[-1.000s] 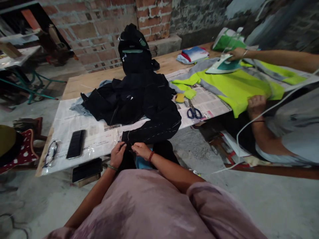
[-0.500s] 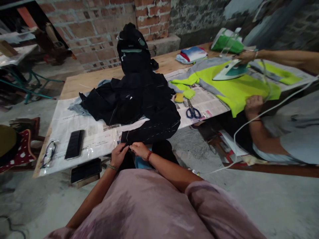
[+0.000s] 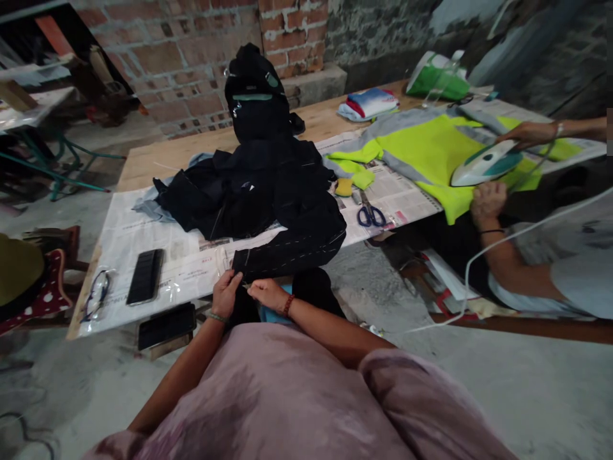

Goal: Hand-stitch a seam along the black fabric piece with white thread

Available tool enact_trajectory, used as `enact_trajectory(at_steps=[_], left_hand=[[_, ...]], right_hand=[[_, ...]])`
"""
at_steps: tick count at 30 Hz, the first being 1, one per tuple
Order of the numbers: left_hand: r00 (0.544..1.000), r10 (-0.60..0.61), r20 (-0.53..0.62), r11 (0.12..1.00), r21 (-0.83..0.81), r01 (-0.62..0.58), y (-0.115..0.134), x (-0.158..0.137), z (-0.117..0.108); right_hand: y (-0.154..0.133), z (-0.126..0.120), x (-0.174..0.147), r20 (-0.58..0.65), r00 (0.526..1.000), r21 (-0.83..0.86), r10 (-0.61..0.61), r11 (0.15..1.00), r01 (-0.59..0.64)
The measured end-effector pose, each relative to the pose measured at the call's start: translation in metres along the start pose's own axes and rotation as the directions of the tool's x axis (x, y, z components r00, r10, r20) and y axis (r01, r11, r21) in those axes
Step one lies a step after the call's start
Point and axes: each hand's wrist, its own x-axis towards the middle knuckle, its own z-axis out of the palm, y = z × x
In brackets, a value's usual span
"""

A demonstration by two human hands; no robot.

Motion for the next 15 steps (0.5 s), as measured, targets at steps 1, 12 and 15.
enact_trajectory(at_steps=[1,12,15], left_hand=[[1.000,0.006,0.014,1.000,0.005,-0.006,0.000,-0.001,-0.001],[0.997,0.080,-0.014,0.992,0.096,-0.078,-0.008,-0.002,-0.004],[0.997,0.076,-0.013,0.990,0.124,-0.074,-0.007,-0.001,-0.002]], right_hand=[[-0.001,-0.003,-0.002,0.010,1.000,-0.014,0.026,1.000,-0.025],[-0.003,-0.059,-0.025,-0.291,0.955,-0.179,-0.058,0.984,0.005],[-0.014,-0.060,-0.014,-0.380,0.917,-0.141,-0.121,0.987,0.072]])
